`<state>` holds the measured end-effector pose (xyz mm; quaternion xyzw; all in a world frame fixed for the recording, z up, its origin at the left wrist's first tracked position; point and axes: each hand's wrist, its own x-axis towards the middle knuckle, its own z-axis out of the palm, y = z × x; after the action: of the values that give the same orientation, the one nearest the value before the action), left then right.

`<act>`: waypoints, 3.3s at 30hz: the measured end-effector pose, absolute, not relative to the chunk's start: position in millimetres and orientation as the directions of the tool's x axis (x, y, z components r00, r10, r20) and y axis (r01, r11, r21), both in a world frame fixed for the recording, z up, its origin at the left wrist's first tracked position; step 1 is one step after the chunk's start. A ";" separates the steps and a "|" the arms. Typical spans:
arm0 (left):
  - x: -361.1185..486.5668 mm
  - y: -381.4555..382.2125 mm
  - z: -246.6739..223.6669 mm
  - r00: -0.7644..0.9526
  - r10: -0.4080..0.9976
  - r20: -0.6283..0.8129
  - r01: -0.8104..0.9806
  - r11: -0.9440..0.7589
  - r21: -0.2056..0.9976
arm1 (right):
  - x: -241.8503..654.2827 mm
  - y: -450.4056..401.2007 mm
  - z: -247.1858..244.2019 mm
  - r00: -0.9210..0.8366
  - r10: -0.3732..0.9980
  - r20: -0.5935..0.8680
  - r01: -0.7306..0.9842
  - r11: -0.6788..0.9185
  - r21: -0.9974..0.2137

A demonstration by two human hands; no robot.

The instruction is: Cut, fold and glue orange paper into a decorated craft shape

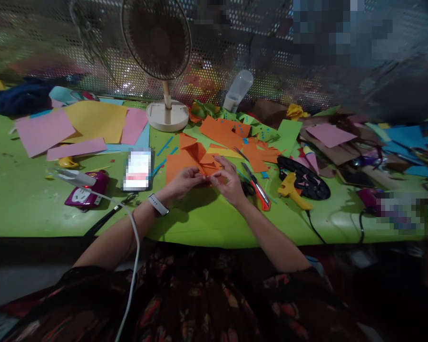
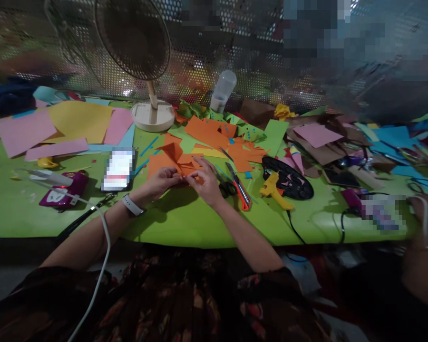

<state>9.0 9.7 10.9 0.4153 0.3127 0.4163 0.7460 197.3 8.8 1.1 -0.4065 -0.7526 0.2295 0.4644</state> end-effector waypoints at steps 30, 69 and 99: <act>13.0 12.3 -2.8 0.454 0.867 -0.207 -0.465 0.429 0.774 | 191.3 9.5 4.9 -0.184 0.883 0.432 0.437 0.467 -0.769; 28.5 2.0 -7.2 0.131 0.982 -0.135 -0.513 0.184 0.838 | 175.8 9.6 4.0 -0.232 0.973 0.015 -0.107 -0.010 -0.994; 21.3 -1.1 2.8 0.254 0.966 0.053 -0.110 -0.026 0.994 | 189.6 9.7 4.3 -0.196 0.959 0.204 0.238 0.249 -0.939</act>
<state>21.3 -1.1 2.8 0.5432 0.3940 0.4668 0.5761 189.6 9.7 4.3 -0.4563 -0.6560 0.4092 0.4405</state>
